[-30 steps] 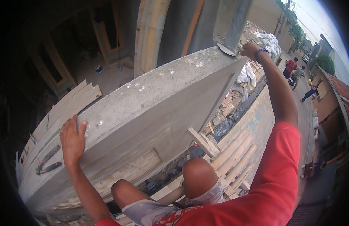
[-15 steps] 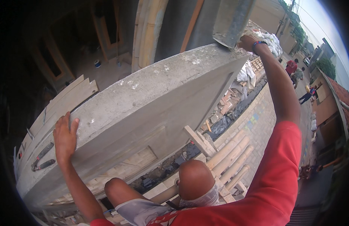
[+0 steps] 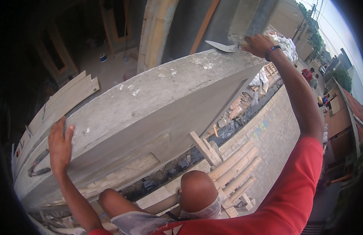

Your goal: The person uses a pair of pliers to scrape and smooth the top edge of a concrete beam, then switches to a trowel to apply and level a cement-like material along the same edge. The work is performed on a construction site with bamboo scaffolding and other materials visible.

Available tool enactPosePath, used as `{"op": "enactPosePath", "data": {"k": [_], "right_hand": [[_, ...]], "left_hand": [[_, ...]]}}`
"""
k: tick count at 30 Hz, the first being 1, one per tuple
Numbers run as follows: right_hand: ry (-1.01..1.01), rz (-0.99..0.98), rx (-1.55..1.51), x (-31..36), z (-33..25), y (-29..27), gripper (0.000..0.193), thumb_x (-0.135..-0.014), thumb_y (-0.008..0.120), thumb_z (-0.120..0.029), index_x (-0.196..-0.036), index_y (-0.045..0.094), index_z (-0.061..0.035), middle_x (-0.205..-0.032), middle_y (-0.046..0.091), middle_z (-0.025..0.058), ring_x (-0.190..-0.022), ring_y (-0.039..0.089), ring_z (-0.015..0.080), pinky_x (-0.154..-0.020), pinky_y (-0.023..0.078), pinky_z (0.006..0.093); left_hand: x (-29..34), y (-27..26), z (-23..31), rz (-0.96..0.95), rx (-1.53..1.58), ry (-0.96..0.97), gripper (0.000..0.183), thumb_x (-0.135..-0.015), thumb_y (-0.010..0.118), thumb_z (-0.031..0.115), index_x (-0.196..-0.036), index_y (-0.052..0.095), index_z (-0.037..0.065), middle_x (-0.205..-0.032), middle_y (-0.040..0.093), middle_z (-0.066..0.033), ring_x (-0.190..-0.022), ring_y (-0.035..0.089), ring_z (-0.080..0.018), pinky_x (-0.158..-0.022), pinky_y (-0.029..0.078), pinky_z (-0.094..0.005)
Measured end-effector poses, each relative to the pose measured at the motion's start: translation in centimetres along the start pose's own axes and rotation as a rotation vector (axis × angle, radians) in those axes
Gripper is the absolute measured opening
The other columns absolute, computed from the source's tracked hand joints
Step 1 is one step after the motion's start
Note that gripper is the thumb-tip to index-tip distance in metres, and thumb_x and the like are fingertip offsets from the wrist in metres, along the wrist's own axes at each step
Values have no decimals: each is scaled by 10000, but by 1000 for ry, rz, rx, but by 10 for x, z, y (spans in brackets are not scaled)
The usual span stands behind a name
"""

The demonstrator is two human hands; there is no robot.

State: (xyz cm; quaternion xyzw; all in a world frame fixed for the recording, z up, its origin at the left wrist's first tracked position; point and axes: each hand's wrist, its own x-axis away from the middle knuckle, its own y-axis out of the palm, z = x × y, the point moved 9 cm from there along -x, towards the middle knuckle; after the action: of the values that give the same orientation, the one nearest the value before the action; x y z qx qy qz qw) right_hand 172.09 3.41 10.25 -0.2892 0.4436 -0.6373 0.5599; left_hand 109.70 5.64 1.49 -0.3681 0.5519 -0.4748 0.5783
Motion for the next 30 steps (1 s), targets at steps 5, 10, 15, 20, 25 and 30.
{"op": "enactPosePath", "data": {"k": [5,10,15,20,25,30], "right_hand": [[139,27,21,-28,87,38,368,-883,592,-394,-1000,647,-49,-875,688,204,-856,671,382,-789,522,458],[-41,21,30,-17,-15,-2,385,-878,600,-411,-1028,628,-58,-908,679,221,-900,662,375,-813,515,473],[102,5,143,-33,70,38,399,-897,586,-448,-1042,621,-78,-894,676,219,-878,662,393,-784,528,484],[-64,136,-35,-27,-2,7,392,-905,585,-434,-1086,616,-88,-871,682,202,-875,666,386,-786,530,477],[65,48,240,-45,75,38,387,-936,533,-452,-1009,576,-74,-850,672,206,-841,656,397,-745,503,503],[33,97,-51,-29,-5,4,404,-934,523,-439,-1078,596,-69,-937,680,202,-888,670,373,-778,528,485]], "left_hand": [[2,13,-1,-9,61,16,571,-965,500,437,-1370,497,34,-1373,473,-225,-1301,403,-375,-1114,283,-448],[0,6,-4,-3,-12,-5,577,-967,494,447,-1382,488,46,-1389,458,-238,-1319,387,-378,-1121,275,-448],[1,17,-2,-38,47,3,585,-968,489,458,-1388,484,51,-1401,448,-235,-1331,376,-377,-1125,270,-446],[0,4,-6,-17,16,-8,586,-970,483,465,-1388,485,53,-1405,442,-234,-1331,375,-378,-1124,271,-446],[0,16,-1,-36,66,-10,584,-970,486,462,-1387,485,53,-1408,441,-233,-1335,370,-380,-1124,270,-445],[-1,4,-5,-15,16,-15,586,-970,485,465,-1389,483,56,-1415,434,-234,-1336,371,-381,-1124,269,-448]]}}
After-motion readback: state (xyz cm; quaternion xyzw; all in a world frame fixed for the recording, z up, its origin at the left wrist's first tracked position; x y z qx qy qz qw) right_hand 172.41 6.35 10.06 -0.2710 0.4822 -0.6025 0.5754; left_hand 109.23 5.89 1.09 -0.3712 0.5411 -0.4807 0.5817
